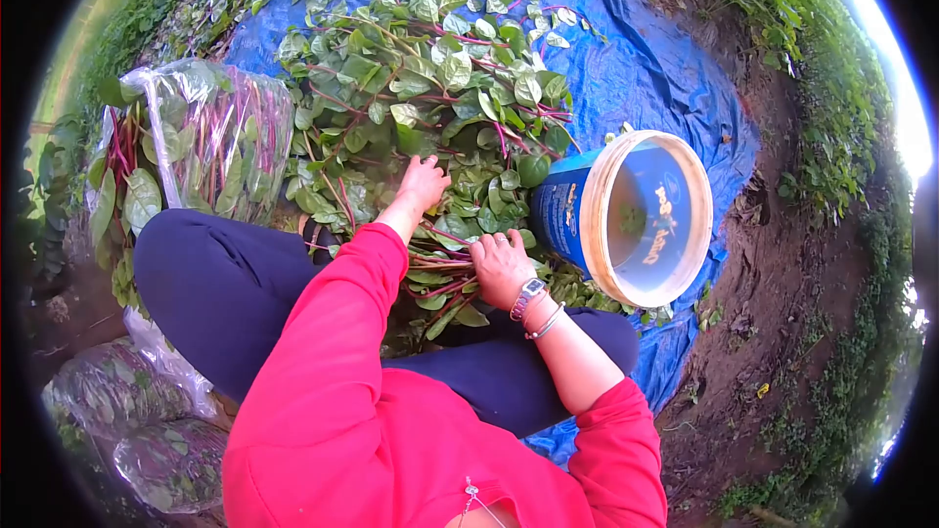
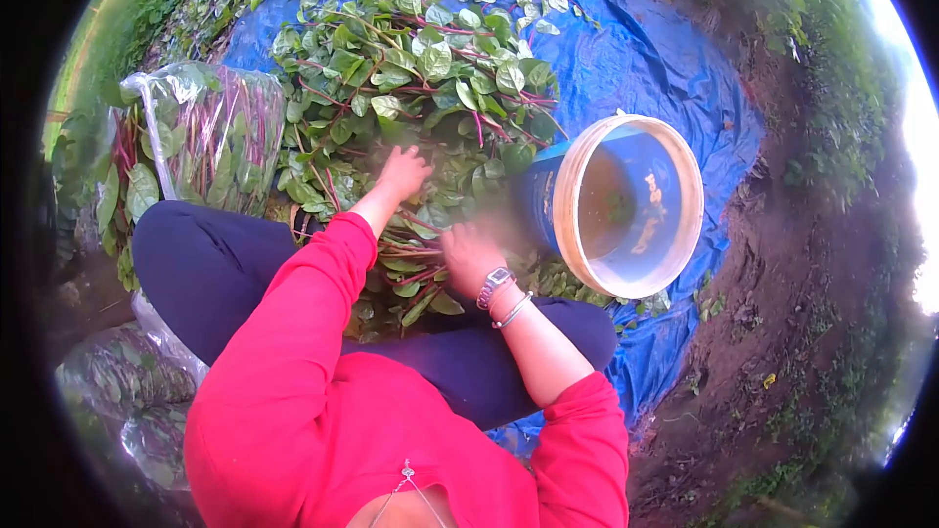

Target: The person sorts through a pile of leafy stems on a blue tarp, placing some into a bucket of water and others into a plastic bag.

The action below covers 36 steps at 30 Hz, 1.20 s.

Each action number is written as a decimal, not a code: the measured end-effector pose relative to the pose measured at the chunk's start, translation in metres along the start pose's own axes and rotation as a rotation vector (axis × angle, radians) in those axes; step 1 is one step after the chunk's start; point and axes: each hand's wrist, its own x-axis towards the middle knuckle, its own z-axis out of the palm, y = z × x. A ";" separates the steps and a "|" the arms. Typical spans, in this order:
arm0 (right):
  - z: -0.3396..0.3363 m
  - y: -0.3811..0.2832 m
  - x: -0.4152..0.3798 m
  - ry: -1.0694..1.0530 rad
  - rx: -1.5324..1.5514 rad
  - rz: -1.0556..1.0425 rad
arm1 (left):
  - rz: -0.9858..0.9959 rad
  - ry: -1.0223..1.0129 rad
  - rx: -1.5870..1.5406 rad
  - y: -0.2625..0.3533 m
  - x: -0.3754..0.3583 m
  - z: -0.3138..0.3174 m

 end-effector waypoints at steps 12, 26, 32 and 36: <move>-0.019 -0.009 0.002 0.218 -0.088 0.101 | 0.229 0.197 -0.901 0.016 -0.045 -0.038; -0.052 -0.009 -0.005 -0.003 -0.024 0.185 | -0.624 0.608 -1.134 -0.044 -0.049 0.006; -0.050 -0.005 -0.005 0.026 -0.041 0.236 | -0.535 0.215 -1.742 -0.030 -0.076 0.033; -0.050 -0.004 -0.007 0.006 -0.027 0.257 | -0.507 0.276 -2.152 -0.027 -0.072 -0.002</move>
